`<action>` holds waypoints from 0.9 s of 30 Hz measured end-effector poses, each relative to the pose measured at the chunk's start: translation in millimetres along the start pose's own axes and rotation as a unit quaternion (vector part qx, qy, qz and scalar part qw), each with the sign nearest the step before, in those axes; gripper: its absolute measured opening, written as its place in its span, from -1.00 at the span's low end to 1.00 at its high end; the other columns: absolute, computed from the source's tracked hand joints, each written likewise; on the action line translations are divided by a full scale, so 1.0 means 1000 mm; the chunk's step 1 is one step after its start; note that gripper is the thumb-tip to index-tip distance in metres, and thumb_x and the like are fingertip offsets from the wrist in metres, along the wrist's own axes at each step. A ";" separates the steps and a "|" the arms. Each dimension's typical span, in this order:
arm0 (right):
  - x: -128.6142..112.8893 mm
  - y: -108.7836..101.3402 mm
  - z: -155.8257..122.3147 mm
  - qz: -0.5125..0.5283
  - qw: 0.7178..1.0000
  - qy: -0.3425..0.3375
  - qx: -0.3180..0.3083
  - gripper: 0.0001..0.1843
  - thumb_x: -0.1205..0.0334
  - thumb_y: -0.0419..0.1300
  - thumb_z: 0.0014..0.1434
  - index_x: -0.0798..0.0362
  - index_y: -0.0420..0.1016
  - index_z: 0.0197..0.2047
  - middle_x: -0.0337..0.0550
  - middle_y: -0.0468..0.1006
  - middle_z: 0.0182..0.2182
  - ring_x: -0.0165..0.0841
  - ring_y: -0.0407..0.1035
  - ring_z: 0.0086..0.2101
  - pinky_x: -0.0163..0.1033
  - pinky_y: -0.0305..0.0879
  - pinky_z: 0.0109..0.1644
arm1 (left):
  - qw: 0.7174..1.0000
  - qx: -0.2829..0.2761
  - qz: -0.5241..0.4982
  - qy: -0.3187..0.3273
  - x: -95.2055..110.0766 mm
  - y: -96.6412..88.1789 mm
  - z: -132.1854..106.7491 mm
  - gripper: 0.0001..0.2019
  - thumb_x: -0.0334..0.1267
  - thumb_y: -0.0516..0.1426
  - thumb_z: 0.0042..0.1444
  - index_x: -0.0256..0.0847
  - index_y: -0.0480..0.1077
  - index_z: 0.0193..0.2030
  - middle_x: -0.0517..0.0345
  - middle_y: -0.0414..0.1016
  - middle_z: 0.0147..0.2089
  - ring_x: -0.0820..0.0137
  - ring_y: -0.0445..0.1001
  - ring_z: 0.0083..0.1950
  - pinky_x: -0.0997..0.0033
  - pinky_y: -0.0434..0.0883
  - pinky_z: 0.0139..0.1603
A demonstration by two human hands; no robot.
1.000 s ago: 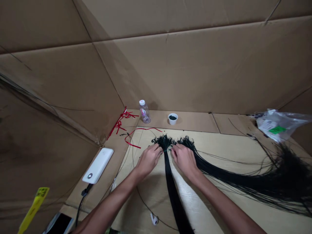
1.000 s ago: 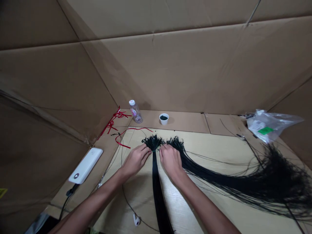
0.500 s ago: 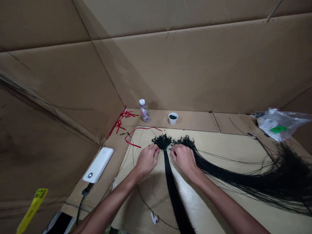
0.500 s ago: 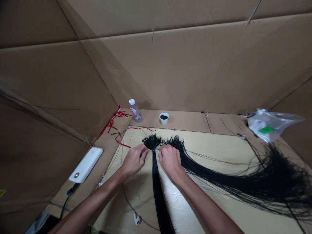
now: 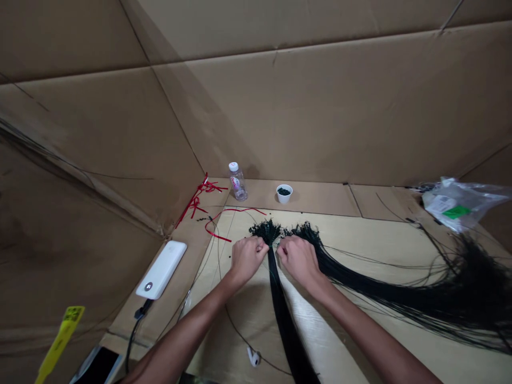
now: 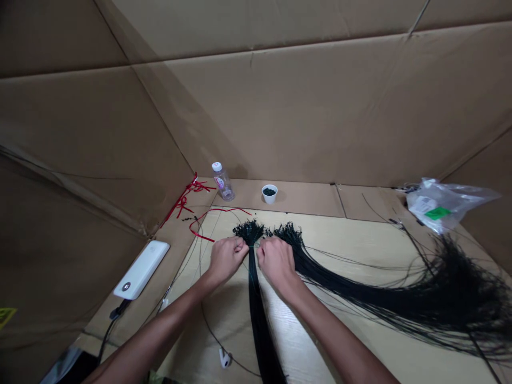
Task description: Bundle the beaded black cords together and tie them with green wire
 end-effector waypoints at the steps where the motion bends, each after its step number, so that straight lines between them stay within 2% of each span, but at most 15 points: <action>1: 0.000 0.000 0.000 0.001 1.000 0.001 -0.002 -0.70 0.32 0.13 0.43 0.02 0.68 -0.25 -0.03 0.74 -0.19 -0.20 0.60 -0.15 -0.22 0.22 -0.20 | 1.000 -0.008 0.008 0.003 -0.001 0.002 0.000 -0.75 -0.09 0.20 0.44 -0.25 0.52 -0.15 0.16 0.58 -0.22 0.39 0.55 -0.26 0.27 0.56 -0.13; 5: -0.001 0.002 0.001 0.004 1.000 0.009 -0.008 -0.71 0.33 0.14 0.41 0.03 0.69 -0.26 -0.02 0.75 -0.20 -0.20 0.60 -0.17 -0.22 0.21 -0.22 | 0.999 -0.035 0.034 0.021 -0.004 0.008 -0.002 -0.77 -0.12 0.22 0.44 -0.25 0.53 0.01 0.07 0.62 -0.06 0.34 0.61 -0.13 0.21 0.62 -0.06; 11: 0.000 0.004 0.001 0.006 1.000 0.016 -0.015 -0.70 0.33 0.14 0.39 0.01 0.70 -0.28 -0.04 0.76 -0.22 -0.22 0.62 -0.20 -0.22 0.18 -0.24 | 0.995 -0.047 0.067 0.056 -0.007 0.010 -0.002 -0.76 -0.14 0.22 0.44 -0.26 0.52 0.07 0.04 0.61 0.00 0.32 0.62 -0.09 0.19 0.63 -0.05; 14: 0.003 0.005 0.001 0.003 1.000 0.019 -0.015 -0.70 0.33 0.14 0.40 0.01 0.70 -0.28 -0.04 0.76 -0.22 -0.22 0.63 -0.21 -0.21 0.16 -0.26 | 0.994 -0.032 0.079 0.074 -0.006 0.008 -0.002 -0.79 -0.14 0.23 0.43 -0.26 0.53 0.00 0.09 0.61 -0.08 0.35 0.61 -0.16 0.23 0.61 -0.09; 17: 0.005 0.005 0.001 0.000 1.000 0.021 -0.014 -0.69 0.33 0.13 0.42 0.02 0.69 -0.27 -0.03 0.76 -0.21 -0.21 0.62 -0.21 -0.20 0.16 -0.26 | 0.991 0.003 0.086 0.098 -0.002 0.001 -0.007 -0.81 -0.24 0.17 0.47 -0.26 0.51 -0.18 0.14 0.55 -0.23 0.37 0.54 -0.25 0.29 0.53 -0.15; 19: 0.005 0.005 0.002 -0.002 1.000 0.018 -0.013 -0.70 0.33 0.14 0.42 0.03 0.69 -0.26 -0.02 0.76 -0.21 -0.21 0.62 -0.20 -0.21 0.17 -0.25 | 0.988 0.026 0.087 0.128 0.004 -0.005 -0.012 -0.76 -0.31 0.10 0.49 -0.23 0.48 -0.25 0.11 0.52 -0.26 0.33 0.51 -0.25 0.28 0.45 -0.16; 21: 0.005 0.005 0.003 -0.004 1.000 0.014 -0.013 -0.72 0.33 0.15 0.41 0.04 0.68 -0.26 -0.02 0.75 -0.22 -0.21 0.62 -0.19 -0.21 0.17 -0.24 | 0.980 0.038 0.086 0.174 0.010 -0.008 -0.018 -0.77 -0.34 0.08 0.48 -0.21 0.47 -0.24 0.06 0.53 -0.20 0.28 0.49 -0.20 0.26 0.39 -0.15; 27: 0.003 0.002 0.007 -0.009 1.000 0.003 -0.009 -0.74 0.33 0.16 0.43 0.05 0.67 -0.25 0.00 0.74 -0.21 -0.21 0.62 -0.21 -0.21 0.18 -0.25 | 0.941 0.022 0.104 0.322 0.019 -0.009 -0.031 -0.82 -0.37 0.08 0.50 -0.19 0.49 -0.14 0.06 0.59 0.02 0.29 0.46 -0.15 0.25 0.35 -0.12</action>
Point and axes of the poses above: each hand's wrist, its own z-axis towards the middle knuckle, its own y-axis out of the palm, x = y × z, the point moved 5 cm from there along z, towards the middle knuckle
